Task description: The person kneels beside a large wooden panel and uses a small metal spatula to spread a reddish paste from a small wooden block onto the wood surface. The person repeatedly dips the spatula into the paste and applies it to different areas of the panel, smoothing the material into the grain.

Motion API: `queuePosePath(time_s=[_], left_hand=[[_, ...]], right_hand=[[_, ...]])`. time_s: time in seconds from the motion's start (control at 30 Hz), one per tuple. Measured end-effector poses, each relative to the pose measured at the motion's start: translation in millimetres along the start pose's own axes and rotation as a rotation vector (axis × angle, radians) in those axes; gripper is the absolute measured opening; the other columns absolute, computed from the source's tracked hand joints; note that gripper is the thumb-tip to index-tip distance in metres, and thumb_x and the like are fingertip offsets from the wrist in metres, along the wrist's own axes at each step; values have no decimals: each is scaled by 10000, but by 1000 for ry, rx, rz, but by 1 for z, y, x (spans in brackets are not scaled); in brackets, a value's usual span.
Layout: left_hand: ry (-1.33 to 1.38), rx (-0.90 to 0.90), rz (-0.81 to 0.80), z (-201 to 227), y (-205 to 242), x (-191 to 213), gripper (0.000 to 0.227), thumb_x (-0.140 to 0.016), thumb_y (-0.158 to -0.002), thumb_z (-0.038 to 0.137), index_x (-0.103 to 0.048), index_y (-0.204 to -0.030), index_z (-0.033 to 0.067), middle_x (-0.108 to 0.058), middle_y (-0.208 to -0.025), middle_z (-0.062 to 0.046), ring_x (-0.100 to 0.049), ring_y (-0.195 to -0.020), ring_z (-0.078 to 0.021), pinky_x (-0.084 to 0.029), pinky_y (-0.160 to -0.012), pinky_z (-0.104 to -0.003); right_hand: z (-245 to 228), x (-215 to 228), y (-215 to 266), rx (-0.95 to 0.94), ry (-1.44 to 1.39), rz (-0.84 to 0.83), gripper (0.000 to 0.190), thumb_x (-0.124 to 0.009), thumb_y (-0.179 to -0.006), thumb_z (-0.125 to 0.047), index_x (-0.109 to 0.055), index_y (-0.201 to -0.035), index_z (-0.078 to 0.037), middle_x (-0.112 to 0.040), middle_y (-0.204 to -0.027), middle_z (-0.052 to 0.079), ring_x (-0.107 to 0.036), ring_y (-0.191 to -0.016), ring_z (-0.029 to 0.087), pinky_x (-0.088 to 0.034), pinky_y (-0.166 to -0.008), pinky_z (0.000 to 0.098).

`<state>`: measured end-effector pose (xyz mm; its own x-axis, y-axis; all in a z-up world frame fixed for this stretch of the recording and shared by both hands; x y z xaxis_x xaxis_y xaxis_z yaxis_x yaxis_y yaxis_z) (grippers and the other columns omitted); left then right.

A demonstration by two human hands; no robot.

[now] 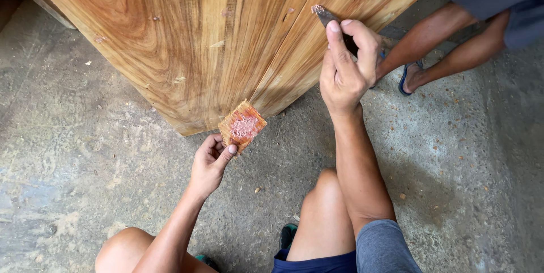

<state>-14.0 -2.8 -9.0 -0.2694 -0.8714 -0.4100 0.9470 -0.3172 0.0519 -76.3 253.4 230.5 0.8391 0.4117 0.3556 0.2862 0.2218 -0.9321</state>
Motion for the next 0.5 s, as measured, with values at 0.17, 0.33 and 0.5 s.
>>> queuePosePath(time_s=[0.17, 0.33, 0.5], left_hand=[[29, 16, -15, -3, -2, -1, 320, -692, -969, 131, -584, -1226, -25, -707, -1116, -64, -659, -1009, -120, -538, -911, -276], [0, 36, -13, -3, -1, -4, 304, -687, -976, 131, -588, -1219, -22, -709, -1092, -64, -660, -990, -121, -542, -892, -279], [10, 12, -22, -1, -1, -7, 291, -687, -974, 127, -587, -1203, -21, -707, -1091, -58, -658, -987, -117, -544, -893, -279]], right_hand=[[-1, 0, -1, -1, 40, -49, 474, -741, -958, 170, -677, -1367, -60, -615, -1255, 107, -617, -1140, 284, -510, -997, 407], [7, 2, 5, -5, -36, -62, 502, -709, -949, 187, -669, -1379, -68, -618, -1250, 99, -618, -1143, 268, -515, -952, 385], [12, 4, 9, -115, -181, -39, 523, -637, -924, 220, -686, -1363, -59, -643, -1226, 101, -654, -1070, 212, -573, -825, 313]])
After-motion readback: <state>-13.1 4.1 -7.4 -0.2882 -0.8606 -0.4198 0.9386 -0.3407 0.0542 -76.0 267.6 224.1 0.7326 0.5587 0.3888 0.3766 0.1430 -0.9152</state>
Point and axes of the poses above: each hand's wrist, its own y-axis away from the middle knuckle, its own x-axis out of the back of the hand, z = x × y, the point moved 1 cm from there along -y, towards the middle knuckle
